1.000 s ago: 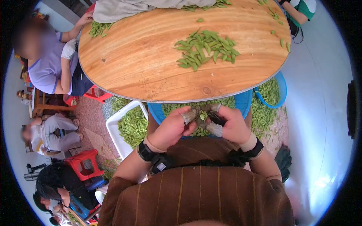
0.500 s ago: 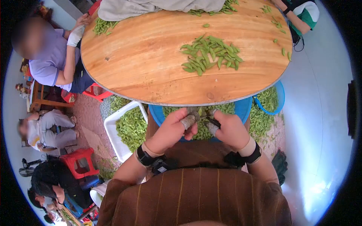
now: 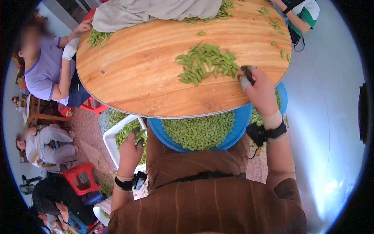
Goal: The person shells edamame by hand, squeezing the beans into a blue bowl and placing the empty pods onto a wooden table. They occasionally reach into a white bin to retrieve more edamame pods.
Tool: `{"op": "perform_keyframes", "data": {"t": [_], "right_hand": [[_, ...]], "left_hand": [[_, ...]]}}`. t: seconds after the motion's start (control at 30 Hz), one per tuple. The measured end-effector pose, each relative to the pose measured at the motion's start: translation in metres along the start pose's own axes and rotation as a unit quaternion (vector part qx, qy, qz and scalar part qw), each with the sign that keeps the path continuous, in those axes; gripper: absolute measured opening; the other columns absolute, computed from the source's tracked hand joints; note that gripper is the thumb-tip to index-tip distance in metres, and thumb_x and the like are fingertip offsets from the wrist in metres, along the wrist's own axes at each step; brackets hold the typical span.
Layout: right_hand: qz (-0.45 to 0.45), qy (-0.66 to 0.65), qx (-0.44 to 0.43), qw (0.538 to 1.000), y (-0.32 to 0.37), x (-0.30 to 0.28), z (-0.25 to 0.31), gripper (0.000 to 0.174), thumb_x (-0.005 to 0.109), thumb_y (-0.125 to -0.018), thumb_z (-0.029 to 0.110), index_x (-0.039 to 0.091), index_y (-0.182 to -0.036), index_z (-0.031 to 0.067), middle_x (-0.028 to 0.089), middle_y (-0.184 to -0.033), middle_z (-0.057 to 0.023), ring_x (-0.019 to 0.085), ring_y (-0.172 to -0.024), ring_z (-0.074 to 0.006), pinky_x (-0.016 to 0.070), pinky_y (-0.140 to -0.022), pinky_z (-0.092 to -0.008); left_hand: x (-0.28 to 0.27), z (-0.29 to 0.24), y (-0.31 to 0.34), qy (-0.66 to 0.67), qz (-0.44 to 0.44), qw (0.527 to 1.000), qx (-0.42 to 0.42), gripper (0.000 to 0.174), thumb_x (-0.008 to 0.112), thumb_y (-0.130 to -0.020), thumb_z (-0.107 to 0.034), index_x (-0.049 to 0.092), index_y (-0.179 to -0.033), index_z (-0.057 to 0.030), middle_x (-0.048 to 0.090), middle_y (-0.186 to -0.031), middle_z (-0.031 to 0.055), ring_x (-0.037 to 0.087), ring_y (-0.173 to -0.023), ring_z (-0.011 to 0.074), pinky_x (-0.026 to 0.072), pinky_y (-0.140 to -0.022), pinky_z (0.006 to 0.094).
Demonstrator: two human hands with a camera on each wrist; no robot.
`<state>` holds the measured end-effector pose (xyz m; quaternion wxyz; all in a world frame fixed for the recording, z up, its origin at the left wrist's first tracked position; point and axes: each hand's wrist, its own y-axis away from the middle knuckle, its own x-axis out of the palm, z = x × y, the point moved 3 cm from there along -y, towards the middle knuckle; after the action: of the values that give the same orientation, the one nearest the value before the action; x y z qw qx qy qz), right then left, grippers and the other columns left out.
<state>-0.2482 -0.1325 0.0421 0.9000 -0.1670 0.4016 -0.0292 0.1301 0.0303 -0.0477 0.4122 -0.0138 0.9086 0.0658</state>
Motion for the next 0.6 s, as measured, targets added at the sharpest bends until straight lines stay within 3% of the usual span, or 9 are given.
{"op": "perform_keyframes", "data": {"t": [0.03, 0.07, 0.13, 0.2, 0.27, 0.4, 0.43, 0.47, 0.6], "right_hand": [[-0.015, 0.049, -0.021, 0.998, -0.011, 0.003, -0.012, 0.021, 0.063, -0.079, 0.018, 0.062, -0.092, 0.0011, 0.061, -0.082, -0.021, 0.059, -0.078, -0.0398, 0.0471, -0.067, -0.0448], [-0.031, 0.098, -0.041, 0.994, -0.019, 0.006, -0.017, 0.021, 0.063, -0.079, 0.018, 0.062, -0.092, 0.001, 0.061, -0.083, -0.0216, 0.059, -0.079, -0.04, 0.0469, -0.068, -0.0456], [0.01, 0.126, -0.037, 0.991, -0.026, 0.012, -0.005, 0.022, 0.062, -0.079, 0.019, 0.061, -0.091, 0.0005, 0.061, -0.083, -0.022, 0.058, -0.079, -0.0406, 0.0466, -0.069, -0.047], [0.082, 0.079, -0.012, 0.993, -0.027, 0.028, 0.008, 0.022, 0.063, -0.078, 0.02, 0.061, -0.089, 0.0, 0.061, -0.082, -0.0227, 0.058, -0.079, -0.0405, 0.0463, -0.068, -0.0472], [0.093, 0.046, -0.01, 0.995, -0.019, 0.036, 0.024, 0.022, 0.064, -0.077, 0.019, 0.059, -0.086, 0.0, 0.06, -0.081, -0.0231, 0.058, -0.079, -0.0404, 0.046, -0.068, -0.0472], [0.076, 0.042, -0.064, 0.994, -0.007, 0.043, 0.03, 0.021, 0.066, -0.077, 0.017, 0.058, -0.085, -0.0002, 0.06, -0.078, -0.0217, 0.058, -0.074, -0.0389, 0.0459, -0.064, -0.0441], [0.063, -0.022, -0.045, 0.997, -0.004, 0.041, 0.03, 0.02, 0.067, -0.077, 0.016, 0.059, -0.085, -0.0003, 0.06, -0.077, -0.0211, 0.058, -0.072, -0.0378, 0.0459, -0.063, -0.0421], [0.051, -0.086, -0.025, 0.995, -0.001, 0.04, 0.03, 0.019, 0.068, -0.077, 0.015, 0.059, -0.085, -0.0004, 0.06, -0.077, -0.0206, 0.058, -0.07, -0.0368, 0.0458, -0.061, -0.04], [0.048, -0.128, 0.034, 0.99, 0.009, 0.029, 0.034, 0.018, 0.069, -0.077, 0.012, 0.06, -0.088, 0.0, 0.061, -0.075, -0.0193, 0.059, -0.066, -0.0317, 0.0458, -0.06, -0.0347]], "left_hand": [[-0.006, 0.0, 0.005, -0.193, -0.094, 0.974, 0.069, 0.035, 0.062, -0.083, -0.012, 0.055, -0.115, 0.0007, 0.064, -0.081, 0.0182, 0.061, -0.066, 0.0274, 0.0492, -0.06, 0.035], [-0.007, 0.0, 0.007, -0.193, -0.096, 0.974, 0.07, 0.035, 0.062, -0.083, -0.012, 0.055, -0.115, 0.0007, 0.064, -0.081, 0.0182, 0.061, -0.066, 0.0274, 0.0492, -0.06, 0.035], [-0.007, 0.008, 0.012, -0.024, -0.028, 0.998, -0.053, 0.032, 0.062, -0.08, -0.01, 0.058, -0.109, 0.0012, 0.063, -0.085, 0.0223, 0.061, -0.07, 0.035, 0.0495, -0.063, 0.0379], [0.0, 0.012, 0.012, 0.007, 0.001, 0.999, -0.046, 0.028, 0.061, -0.078, -0.008, 0.059, -0.104, 0.0018, 0.064, -0.086, 0.0203, 0.063, -0.073, 0.0337, 0.0502, -0.066, 0.0379], [0.007, -0.01, 0.007, 0.016, 0.074, 0.996, -0.051, 0.024, 0.059, -0.081, -0.007, 0.062, -0.105, 0.0, 0.065, -0.101, 0.0181, 0.064, -0.091, 0.0284, 0.05, -0.077, 0.0339], [0.011, -0.058, -0.008, 0.05, 0.111, 0.993, 0.012, 0.025, 0.059, -0.083, -0.01, 0.062, -0.106, -0.0009, 0.066, -0.093, 0.0185, 0.064, -0.085, 0.03, 0.0501, -0.073, 0.0344], [0.014, -0.066, -0.011, 0.051, 0.096, 0.992, 0.068, 0.024, 0.058, -0.084, -0.011, 0.062, -0.106, -0.0015, 0.065, -0.089, 0.0175, 0.064, -0.08, 0.0297, 0.0499, -0.07, 0.0345], [0.016, -0.074, -0.016, 0.052, 0.095, 0.992, 0.067, 0.024, 0.058, -0.084, -0.011, 0.062, -0.106, -0.0015, 0.065, -0.089, 0.0175, 0.064, -0.08, 0.0297, 0.0499, -0.07, 0.0345], [0.017, -0.126, -0.034, 0.099, 0.118, 0.971, 0.18, 0.022, 0.056, -0.086, -0.009, 0.062, -0.106, -0.0028, 0.064, -0.084, 0.0154, 0.063, -0.074, 0.0296, 0.05, -0.068, 0.0354]]}}
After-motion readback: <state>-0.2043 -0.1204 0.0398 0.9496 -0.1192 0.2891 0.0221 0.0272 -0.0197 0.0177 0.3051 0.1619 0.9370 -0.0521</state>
